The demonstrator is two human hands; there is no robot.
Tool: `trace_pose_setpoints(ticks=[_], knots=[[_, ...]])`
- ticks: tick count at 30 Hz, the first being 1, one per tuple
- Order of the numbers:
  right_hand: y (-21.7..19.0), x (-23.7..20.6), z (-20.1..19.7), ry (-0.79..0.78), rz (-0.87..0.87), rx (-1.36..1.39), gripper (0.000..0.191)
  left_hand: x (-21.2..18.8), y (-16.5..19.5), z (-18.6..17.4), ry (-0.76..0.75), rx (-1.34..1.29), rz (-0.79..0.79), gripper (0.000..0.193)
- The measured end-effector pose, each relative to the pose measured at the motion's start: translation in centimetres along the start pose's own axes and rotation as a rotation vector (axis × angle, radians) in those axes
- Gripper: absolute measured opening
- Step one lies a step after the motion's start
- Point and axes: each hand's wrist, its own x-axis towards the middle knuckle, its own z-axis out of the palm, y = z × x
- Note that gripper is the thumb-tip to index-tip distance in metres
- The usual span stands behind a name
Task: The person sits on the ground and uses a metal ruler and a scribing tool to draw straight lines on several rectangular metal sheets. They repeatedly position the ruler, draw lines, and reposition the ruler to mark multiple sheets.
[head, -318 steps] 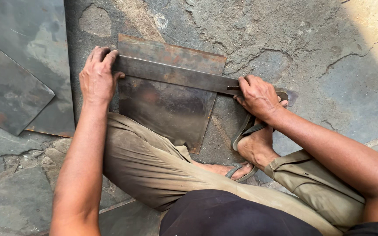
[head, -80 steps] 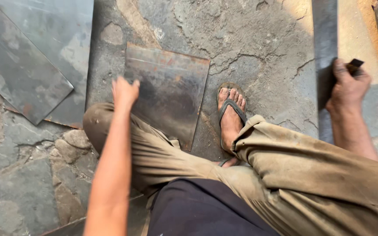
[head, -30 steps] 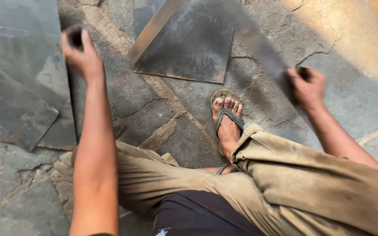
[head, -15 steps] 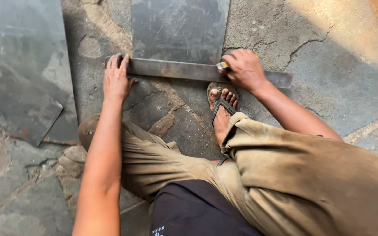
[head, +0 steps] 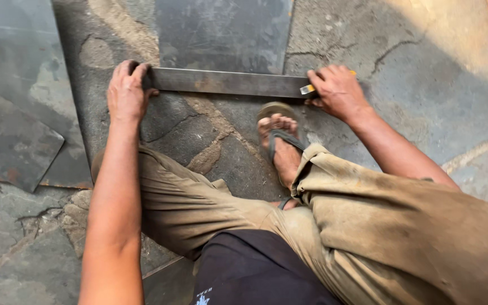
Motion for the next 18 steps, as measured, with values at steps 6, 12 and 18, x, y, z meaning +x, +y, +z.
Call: trace_pose_setpoints(ticks=[6,12,18], knots=[[-1.2,-0.9,1.1,0.163,0.011,0.053,0.07,-0.2,0.5,0.8,0.052,0.015,0.112,0.072],[-1.1,-1.2,1.3,0.104,0.036,0.015,0.067,0.0,0.7,0.6,0.01,0.015,0.08,0.069],[-1.2,-1.0,1.4,0.096,0.061,0.088,0.063,0.1,1.3,-0.3,0.006,0.038,0.063,0.066]])
